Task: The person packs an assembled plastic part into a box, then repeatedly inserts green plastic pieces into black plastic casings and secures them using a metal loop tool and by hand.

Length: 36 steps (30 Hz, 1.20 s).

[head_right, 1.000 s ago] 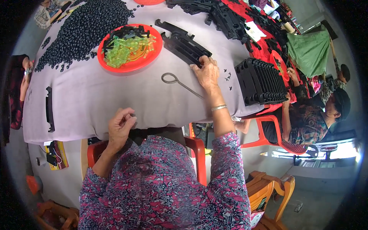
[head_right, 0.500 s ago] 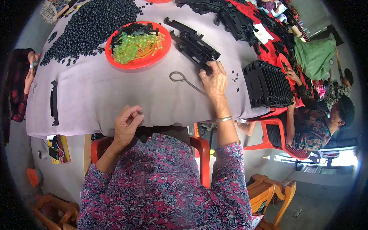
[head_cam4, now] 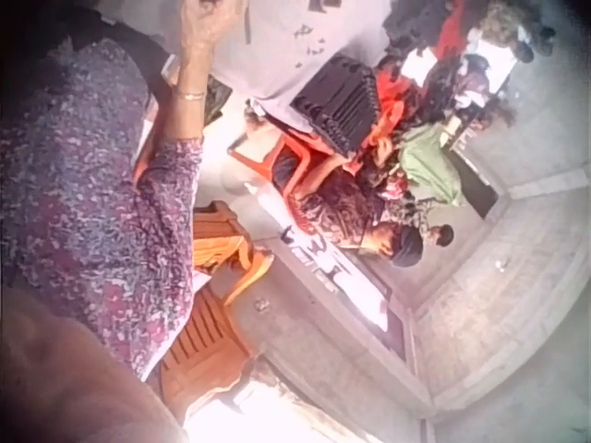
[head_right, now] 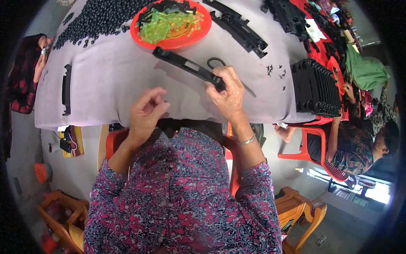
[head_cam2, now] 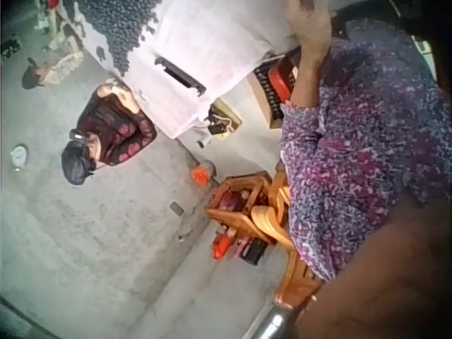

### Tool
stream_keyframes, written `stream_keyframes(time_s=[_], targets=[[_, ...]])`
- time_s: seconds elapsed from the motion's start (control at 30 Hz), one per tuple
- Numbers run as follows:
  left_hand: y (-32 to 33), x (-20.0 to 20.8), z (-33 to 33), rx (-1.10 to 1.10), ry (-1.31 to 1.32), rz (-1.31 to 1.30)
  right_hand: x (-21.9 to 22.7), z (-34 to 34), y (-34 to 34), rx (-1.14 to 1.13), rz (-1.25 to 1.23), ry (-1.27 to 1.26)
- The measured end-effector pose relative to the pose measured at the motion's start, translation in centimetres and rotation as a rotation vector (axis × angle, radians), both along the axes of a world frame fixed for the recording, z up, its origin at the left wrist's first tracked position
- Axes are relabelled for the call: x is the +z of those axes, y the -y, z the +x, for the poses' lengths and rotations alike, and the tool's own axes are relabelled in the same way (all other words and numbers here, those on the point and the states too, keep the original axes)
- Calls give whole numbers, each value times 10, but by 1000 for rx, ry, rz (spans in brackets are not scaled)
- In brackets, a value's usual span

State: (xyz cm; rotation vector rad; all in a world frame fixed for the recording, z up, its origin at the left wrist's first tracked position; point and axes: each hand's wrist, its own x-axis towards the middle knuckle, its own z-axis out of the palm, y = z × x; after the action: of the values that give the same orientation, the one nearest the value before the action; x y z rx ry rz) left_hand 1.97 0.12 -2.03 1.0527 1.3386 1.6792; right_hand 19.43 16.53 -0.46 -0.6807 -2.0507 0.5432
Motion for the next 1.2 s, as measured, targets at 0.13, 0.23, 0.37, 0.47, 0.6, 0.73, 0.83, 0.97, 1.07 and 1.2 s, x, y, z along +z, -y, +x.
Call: stream_keyframes(time_s=[0.13,0.23,0.37,0.47,0.6,0.73,0.83,0.97,1.07,1.2], targets=[[18,89,-9,-40,-70,301,-17,-13,10,118,-100,-42],[5,112,-22,-62,-31,534,-9,-28,29,224,-178,-2],[39,115,-13,-166,28,610,-15,-26,27,219,-148,21],[23,132,-7,-227,28,660,-16,-29,29,221,-237,46],[10,144,-24,-336,48,742,-18,-19,21,209,-226,29],[36,169,-10,-454,-31,815,-13,-25,25,190,-156,44],[11,181,-22,-544,-26,875,-18,-22,26,177,-165,66],[14,185,-29,-629,11,969,-17,-23,26,198,-229,61],[22,187,-34,-674,37,1023,-13,-25,34,171,-204,112],[14,194,-43,-739,87,1053,-9,-28,34,152,-290,171]])
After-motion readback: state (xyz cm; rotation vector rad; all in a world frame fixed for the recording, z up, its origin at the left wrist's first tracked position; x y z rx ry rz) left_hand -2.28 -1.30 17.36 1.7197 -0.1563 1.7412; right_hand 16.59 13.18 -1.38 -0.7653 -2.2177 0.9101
